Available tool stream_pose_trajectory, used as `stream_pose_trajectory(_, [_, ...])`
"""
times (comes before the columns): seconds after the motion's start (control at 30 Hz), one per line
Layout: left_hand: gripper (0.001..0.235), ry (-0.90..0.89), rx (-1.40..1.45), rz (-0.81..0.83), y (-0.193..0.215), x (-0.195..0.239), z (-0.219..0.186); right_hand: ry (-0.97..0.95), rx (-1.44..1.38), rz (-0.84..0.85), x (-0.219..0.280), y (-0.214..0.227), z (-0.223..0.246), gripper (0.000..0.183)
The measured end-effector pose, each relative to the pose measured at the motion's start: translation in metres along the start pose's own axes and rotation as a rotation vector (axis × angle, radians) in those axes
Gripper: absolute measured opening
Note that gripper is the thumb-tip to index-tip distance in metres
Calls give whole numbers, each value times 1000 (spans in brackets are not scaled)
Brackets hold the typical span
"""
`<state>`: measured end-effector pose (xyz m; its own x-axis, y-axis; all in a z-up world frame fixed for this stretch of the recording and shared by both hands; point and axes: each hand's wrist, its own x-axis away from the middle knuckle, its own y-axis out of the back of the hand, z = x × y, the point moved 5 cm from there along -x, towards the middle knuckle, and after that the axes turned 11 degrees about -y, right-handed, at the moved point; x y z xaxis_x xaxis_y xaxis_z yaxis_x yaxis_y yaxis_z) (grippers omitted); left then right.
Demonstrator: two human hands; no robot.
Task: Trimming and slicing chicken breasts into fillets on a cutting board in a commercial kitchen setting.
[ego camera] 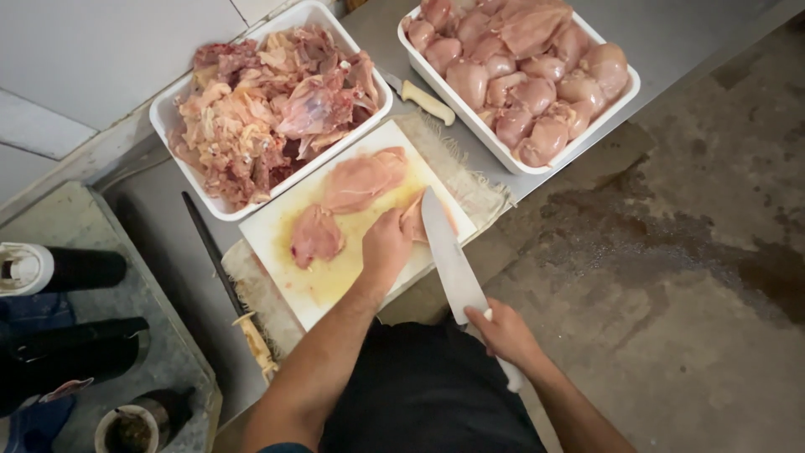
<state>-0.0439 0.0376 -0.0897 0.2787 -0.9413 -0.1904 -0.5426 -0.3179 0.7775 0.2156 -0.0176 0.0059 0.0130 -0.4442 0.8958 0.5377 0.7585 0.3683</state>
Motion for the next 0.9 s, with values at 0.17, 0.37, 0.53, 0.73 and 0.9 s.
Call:
stream_pose_trajectory(0.17, [27,207,-41,63,-9,7,18,107,-83,10,-19,-9,-7,44])
stream_pose_trajectory(0.37, [29,180,-173,19,-7,12,17,162,-94,29,-18,-6,-20,50])
stream_pose_trajectory(0.53, [25,125,-209,-24,0,9,14,146,19,60,-3,1,-21,43])
stream_pose_trajectory(0.73, [20,22,-277,-80,1,10,16,96,154,64,11,11,-39,43])
stream_pose_trajectory(0.9, [6,-358,-415,-379,46,12,-9,133,22,7,7,20,-45,41])
